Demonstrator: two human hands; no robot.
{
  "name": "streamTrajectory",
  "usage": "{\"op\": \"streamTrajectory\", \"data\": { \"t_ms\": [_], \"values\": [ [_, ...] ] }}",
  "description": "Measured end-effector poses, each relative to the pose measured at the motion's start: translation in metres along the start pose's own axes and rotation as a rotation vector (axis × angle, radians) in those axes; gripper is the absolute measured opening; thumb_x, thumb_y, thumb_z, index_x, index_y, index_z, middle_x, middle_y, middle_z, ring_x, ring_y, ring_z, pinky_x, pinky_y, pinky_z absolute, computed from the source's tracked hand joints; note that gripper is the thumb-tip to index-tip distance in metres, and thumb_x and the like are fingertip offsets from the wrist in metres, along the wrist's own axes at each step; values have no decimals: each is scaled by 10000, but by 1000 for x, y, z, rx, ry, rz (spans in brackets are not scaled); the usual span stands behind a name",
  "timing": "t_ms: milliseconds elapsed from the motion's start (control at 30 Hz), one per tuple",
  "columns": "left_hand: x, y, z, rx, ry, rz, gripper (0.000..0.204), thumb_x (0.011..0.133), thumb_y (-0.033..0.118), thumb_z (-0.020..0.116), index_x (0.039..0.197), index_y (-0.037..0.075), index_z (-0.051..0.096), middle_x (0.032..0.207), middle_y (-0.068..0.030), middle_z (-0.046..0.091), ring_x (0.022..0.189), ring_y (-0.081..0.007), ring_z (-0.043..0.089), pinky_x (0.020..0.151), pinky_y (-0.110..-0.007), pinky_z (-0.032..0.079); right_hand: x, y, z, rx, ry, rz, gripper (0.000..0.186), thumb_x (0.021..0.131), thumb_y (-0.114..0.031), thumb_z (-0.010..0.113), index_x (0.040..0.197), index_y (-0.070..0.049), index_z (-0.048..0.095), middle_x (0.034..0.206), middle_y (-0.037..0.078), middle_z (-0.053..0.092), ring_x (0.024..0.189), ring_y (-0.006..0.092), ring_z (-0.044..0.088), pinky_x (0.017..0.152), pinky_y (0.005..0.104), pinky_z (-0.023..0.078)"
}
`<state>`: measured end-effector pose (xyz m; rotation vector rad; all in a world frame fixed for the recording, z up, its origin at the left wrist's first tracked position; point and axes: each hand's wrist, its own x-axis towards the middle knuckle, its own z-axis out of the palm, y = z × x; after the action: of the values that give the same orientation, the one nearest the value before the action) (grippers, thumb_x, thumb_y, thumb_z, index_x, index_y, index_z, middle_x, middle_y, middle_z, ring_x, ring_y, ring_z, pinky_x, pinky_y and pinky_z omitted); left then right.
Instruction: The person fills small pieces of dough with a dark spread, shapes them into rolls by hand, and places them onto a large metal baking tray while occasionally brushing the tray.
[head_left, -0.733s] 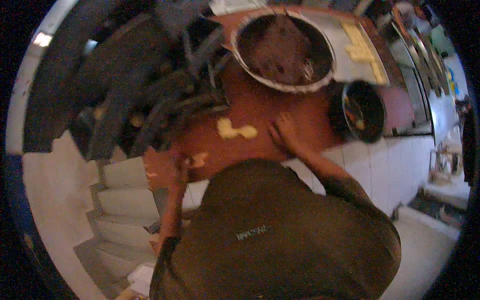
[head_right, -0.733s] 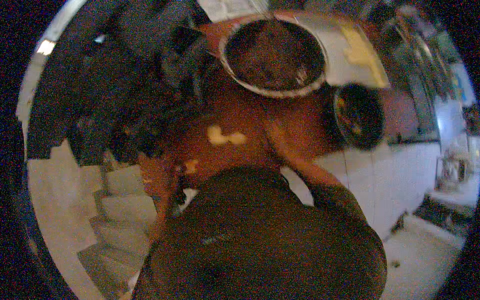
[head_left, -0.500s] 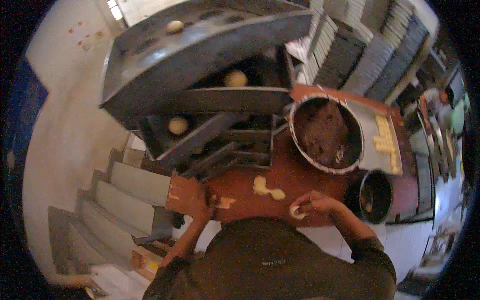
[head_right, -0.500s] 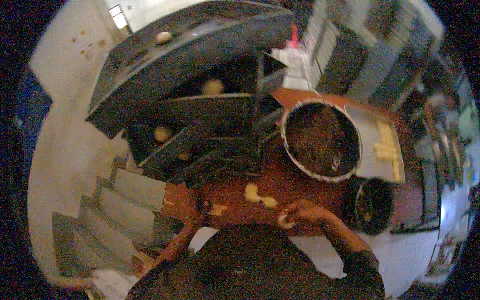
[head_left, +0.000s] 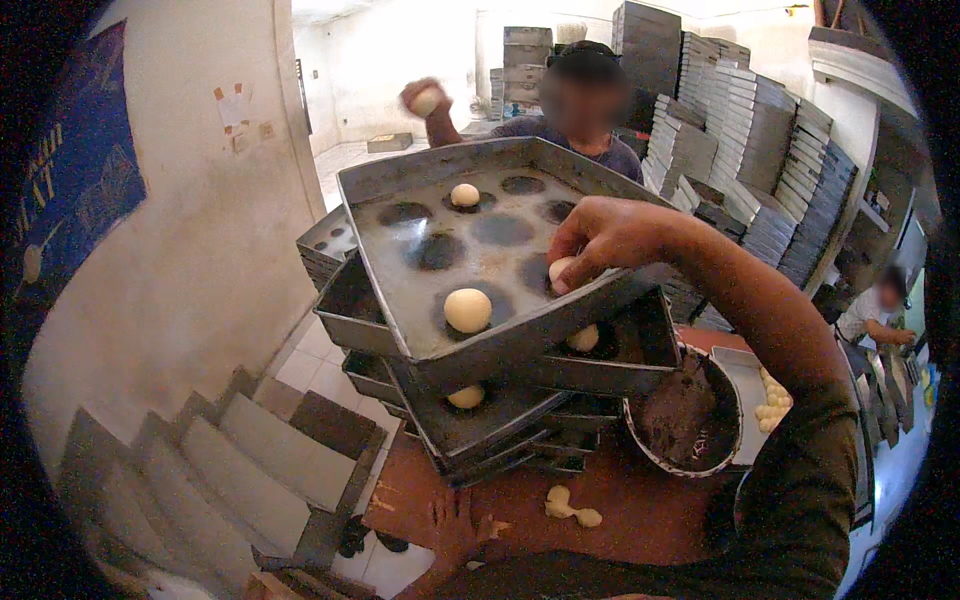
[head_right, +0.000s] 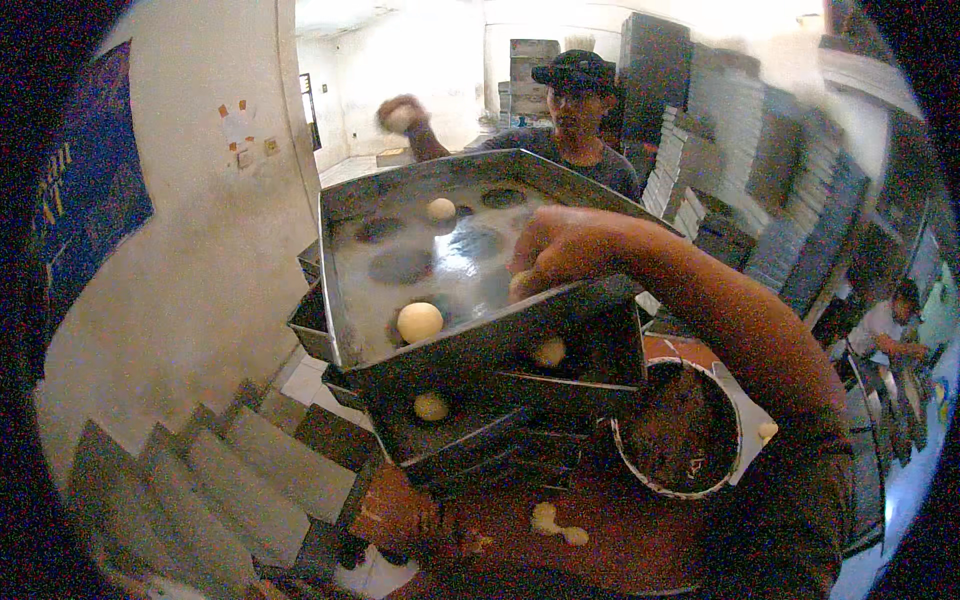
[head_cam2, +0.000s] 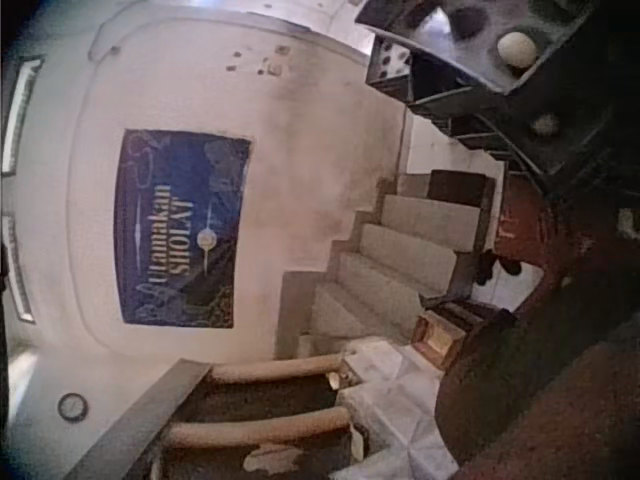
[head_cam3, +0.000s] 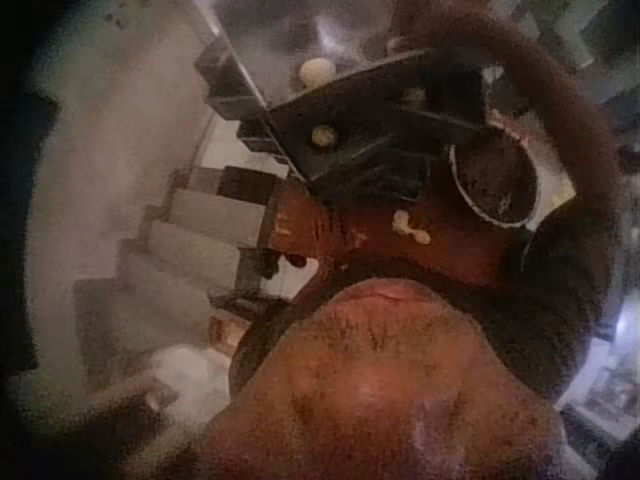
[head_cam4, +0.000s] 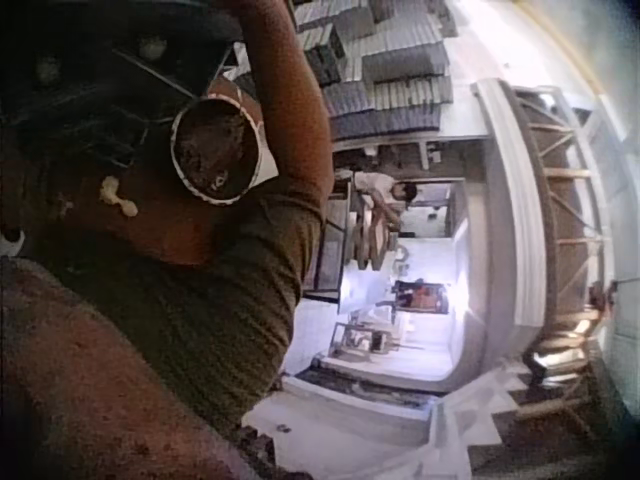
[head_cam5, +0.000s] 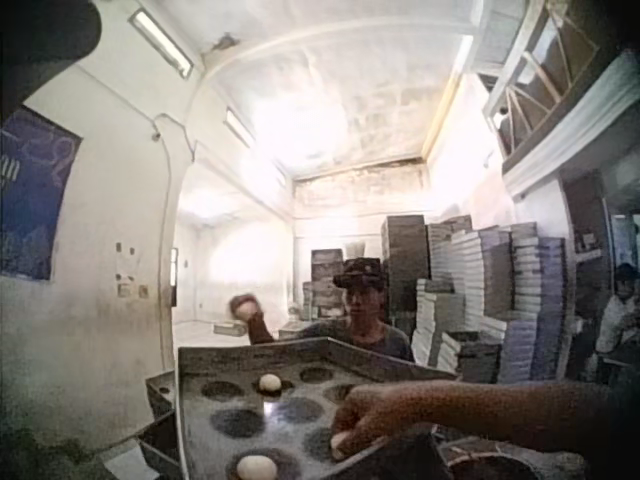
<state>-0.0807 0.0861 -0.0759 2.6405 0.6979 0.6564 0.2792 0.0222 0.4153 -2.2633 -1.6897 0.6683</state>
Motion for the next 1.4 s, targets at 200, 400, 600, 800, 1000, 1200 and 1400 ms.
{"op": "streamTrajectory", "data": {
  "t_ms": [200, 400, 600, 800, 1000, 1200, 1400],
  "values": [
    [-33, -23, 18, -3, -121, -119, 545, 937, 454, 603, 1290, 41, 635, 1299, -237, 602, 1208, -438, 549, 1041, -565, 409, -76, -45, 102, 66, 1173, -437, 339, 967, -206, 689, 1245, -14, 663, 1166, 87, 700, 961, 164, 658, 905, 342, 520],
    [-42, -37, 27, -699, -444, -583, 440, 999, 352, 588, 1296, 32, 637, 1216, -178, 673, 1102, -341, 643, 966, -425, 507, -155, 69, 362, 649, 666, 232, 369, 920, -361, 709, 1048, -16, 742, 987, 163, 732, 922, 340, 699, 852, 421, 553],
    [22, 76, 63, -384, -364, 459, 426, 994, 274, 621, 1341, 28, 604, 1341, -147, 644, 1207, -342, 627, 1061, -441, 476, -135, 143, 561, -78, 754, 330, 401, 901, -386, 741, 1037, -10, 721, 1004, 199, 729, 936, 403, 693, 867, 472, 539],
    [17, 87, 77, -217, -423, 557, 499, 1007, 256, 615, 1454, 52, 530, 1466, -162, 554, 1328, -345, 546, 1137, -437, 403, -228, 117, 476, 960, 440, 656, 312, 934, -333, 715, 1077, -56, 701, 1010, 120, 736, 907, 248, 682, 843, 409, 549],
    [34, 143, 24, -996, -846, -262, 524, 1004, 274, 645, 1463, 50, 526, 1394, -161, 617, 1290, -214, 568, 1090, -339, 427, -203, 63, 424, 847, 722, 358, 290, 946, -358, 678, 1035, -86, 723, 1003, 114, 750, 886, 200, 712, 783, 384, 563],
    [40, 63, 0, -110, -561, 269, 529, 1022, 311, 570, 1454, 9, 518, 1469, -197, 537, 1304, -320, 553, 1108, -424, 414, -218, 212, 342, -457, 765, 646, 149, 867, -201, 664, 878, -60, 712, 854, 172, 715, 783, 385, 709, 690, 494, 577],
    [16, 39, 19, 70, -239, 318, 553, 1022, 359, 517, 1476, 45, 493, 1508, -245, 469, 1310, -438, 510, 1136, -498, 374, -196, 253, 328, -537, 426, 548, 132, 817, -171, 680, 868, -71, 750, 844, 188, 735, 800, 386, 736, 670, 490, 597]
  ]
}}
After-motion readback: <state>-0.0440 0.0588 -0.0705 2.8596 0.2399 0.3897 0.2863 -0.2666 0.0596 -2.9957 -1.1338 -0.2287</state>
